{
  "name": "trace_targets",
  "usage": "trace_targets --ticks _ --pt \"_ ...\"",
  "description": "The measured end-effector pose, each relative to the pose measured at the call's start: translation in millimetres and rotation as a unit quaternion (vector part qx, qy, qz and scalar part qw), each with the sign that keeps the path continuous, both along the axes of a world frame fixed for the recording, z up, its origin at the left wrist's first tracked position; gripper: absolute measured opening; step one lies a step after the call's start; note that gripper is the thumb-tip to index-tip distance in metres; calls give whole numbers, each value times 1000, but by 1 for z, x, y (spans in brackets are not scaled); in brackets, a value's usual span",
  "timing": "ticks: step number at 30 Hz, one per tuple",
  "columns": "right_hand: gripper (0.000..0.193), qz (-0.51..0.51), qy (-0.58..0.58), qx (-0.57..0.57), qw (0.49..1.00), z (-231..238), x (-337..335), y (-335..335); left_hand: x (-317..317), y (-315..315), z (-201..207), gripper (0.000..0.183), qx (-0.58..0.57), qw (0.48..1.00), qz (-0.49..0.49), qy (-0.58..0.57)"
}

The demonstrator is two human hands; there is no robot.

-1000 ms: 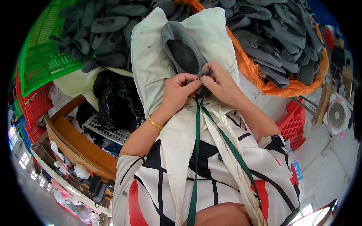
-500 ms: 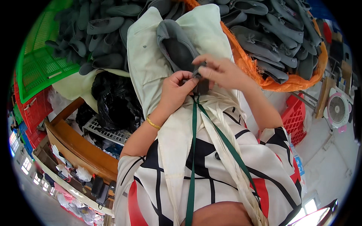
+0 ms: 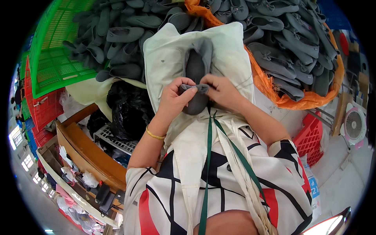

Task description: The person is sewing a grey slip-on shoe using a needle and thread. They repeatedly insert the needle into the shoe's upper fabric and pull the thread through to secure the material. The task is performed by hand while the shoe rests on a white cloth on the person's lap.

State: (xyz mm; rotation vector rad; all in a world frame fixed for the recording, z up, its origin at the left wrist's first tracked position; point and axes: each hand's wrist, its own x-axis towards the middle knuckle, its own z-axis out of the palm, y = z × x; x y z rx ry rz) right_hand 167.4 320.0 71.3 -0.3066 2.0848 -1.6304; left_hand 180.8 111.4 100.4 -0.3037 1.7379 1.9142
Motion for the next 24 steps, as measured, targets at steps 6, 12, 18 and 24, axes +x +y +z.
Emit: trace_targets --ticks 6,12,18,24 --pt "13 -70 -40 -62 995 16 -12 15 4 0 -5 15 -19 1000 -7 -14" --pt "2 43 242 81 966 27 -15 10 8 4 -12 13 -21 999 -17 35" --pt "4 38 365 75 927 27 -5 0 12 4 -12 14 -85 990 -54 97" --pt "2 -80 244 -31 966 71 -24 -5 20 0 -20 16 -93 986 -47 127"
